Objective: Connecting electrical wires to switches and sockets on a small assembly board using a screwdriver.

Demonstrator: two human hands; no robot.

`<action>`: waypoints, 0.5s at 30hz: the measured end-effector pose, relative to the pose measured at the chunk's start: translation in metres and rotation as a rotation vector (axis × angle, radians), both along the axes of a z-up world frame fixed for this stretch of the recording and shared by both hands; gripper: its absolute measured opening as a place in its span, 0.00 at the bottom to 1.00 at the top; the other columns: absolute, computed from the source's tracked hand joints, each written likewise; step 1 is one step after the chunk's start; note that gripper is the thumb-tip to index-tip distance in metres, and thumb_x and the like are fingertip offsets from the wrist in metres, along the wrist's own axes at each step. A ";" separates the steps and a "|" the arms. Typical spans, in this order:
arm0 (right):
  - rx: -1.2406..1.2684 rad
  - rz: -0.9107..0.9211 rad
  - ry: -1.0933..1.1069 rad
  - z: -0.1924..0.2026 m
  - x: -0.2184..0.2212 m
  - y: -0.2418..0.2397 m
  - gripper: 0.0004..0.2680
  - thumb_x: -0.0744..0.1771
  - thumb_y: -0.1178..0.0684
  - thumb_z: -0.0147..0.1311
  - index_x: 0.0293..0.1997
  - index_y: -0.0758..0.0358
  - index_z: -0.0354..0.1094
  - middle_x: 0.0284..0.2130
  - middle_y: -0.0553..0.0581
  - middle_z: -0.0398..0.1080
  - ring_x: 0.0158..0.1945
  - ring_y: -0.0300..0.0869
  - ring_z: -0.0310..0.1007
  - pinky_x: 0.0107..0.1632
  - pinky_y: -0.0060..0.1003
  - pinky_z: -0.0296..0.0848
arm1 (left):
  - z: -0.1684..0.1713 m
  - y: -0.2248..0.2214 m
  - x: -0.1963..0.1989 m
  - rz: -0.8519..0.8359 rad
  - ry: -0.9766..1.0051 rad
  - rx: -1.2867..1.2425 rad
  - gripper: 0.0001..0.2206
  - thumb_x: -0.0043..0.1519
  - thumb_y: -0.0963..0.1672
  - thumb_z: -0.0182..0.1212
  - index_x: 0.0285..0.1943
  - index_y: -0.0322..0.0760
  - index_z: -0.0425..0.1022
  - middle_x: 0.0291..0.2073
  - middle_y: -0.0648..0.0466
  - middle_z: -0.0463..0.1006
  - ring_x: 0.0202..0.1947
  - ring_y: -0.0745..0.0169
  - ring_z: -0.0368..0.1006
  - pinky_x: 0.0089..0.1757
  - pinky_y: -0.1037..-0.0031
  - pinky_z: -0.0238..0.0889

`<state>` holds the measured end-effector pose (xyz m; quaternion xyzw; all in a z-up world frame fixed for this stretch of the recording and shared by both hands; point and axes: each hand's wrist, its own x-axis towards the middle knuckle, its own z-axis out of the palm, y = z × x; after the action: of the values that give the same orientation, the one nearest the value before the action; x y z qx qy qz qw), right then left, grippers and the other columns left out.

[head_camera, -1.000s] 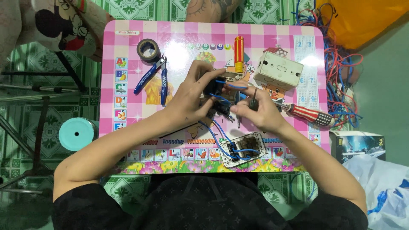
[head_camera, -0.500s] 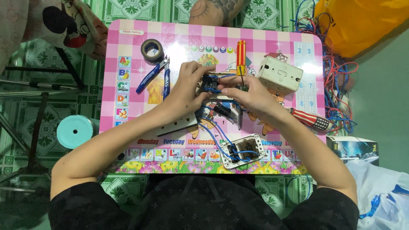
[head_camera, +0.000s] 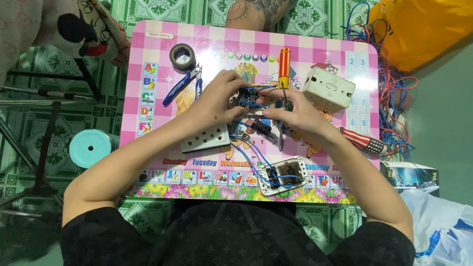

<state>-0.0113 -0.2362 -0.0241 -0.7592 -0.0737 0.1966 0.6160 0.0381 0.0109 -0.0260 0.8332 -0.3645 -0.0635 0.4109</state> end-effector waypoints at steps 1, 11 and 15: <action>-0.001 0.001 0.000 -0.004 0.000 -0.001 0.23 0.64 0.52 0.65 0.64 0.73 0.66 0.47 0.65 0.74 0.45 0.41 0.71 0.41 0.31 0.73 | -0.001 0.000 0.000 0.001 0.000 -0.001 0.23 0.53 0.40 0.74 0.58 0.26 0.78 0.40 0.48 0.71 0.42 0.56 0.64 0.44 0.65 0.65; 0.043 -0.007 -0.011 -0.011 -0.003 0.000 0.22 0.63 0.53 0.65 0.63 0.72 0.67 0.49 0.67 0.74 0.40 0.40 0.74 0.47 0.35 0.74 | -0.002 0.000 -0.002 -0.096 0.005 -0.122 0.27 0.54 0.37 0.73 0.65 0.28 0.71 0.54 0.37 0.76 0.60 0.33 0.69 0.61 0.44 0.57; 0.053 -0.010 -0.002 -0.012 -0.001 -0.002 0.23 0.63 0.52 0.66 0.63 0.72 0.67 0.47 0.67 0.74 0.25 0.32 0.68 0.31 0.28 0.69 | -0.019 0.002 0.002 -0.075 -0.008 -0.118 0.28 0.57 0.37 0.71 0.68 0.32 0.69 0.55 0.41 0.78 0.60 0.37 0.70 0.64 0.42 0.51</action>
<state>-0.0128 -0.2378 -0.0360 -0.7431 -0.0758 0.1909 0.6369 0.0402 0.0127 -0.0451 0.7936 -0.4002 -0.0537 0.4551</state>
